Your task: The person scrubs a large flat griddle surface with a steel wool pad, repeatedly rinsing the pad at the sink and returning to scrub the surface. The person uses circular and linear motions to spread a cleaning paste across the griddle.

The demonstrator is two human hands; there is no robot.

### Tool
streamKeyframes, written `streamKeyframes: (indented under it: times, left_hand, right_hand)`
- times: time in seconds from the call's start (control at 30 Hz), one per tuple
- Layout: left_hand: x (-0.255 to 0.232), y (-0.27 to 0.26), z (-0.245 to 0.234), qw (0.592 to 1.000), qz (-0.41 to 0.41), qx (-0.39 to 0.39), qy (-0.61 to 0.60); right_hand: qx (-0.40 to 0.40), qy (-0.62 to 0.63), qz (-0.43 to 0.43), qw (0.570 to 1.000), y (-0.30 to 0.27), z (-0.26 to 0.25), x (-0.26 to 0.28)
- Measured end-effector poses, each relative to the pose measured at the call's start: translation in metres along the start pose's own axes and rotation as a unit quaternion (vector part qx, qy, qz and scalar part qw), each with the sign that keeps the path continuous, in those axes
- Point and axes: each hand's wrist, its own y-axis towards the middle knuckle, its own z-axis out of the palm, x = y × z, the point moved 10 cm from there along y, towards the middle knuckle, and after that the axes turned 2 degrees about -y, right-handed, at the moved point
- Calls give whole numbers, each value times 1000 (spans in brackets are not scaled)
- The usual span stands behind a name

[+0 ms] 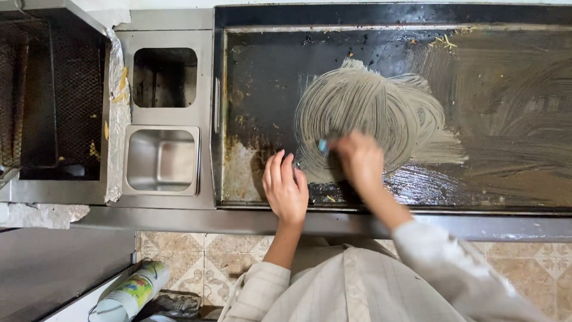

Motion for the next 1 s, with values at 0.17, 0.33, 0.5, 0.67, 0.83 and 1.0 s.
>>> streamKeyframes:
  times: [0.17,0.33,0.5,0.67,0.83,1.0]
  left_hand:
    - [13,2,11,998,-32,44,-33]
    - [47,18,7,993,-62,98,20]
    - [55,17,7,981,-70,147,108]
    - [50,14,4,981,-38,137,134]
    - [54,10,12,983,-31,136,117]
    - [47,15,3,984,-24,126,127]
  right_hand:
    - [83,111,-9,990,-36,7,5]
    - [-2,-57,27,998,35,25,-38]
    - [-32,-59,173,983,112,65,-134]
    - [-76,-98,191,974,106,78,-134]
    - [-47,-98,66,992,15,25,-30]
    - [12,38,41,998,-28,9,-20]
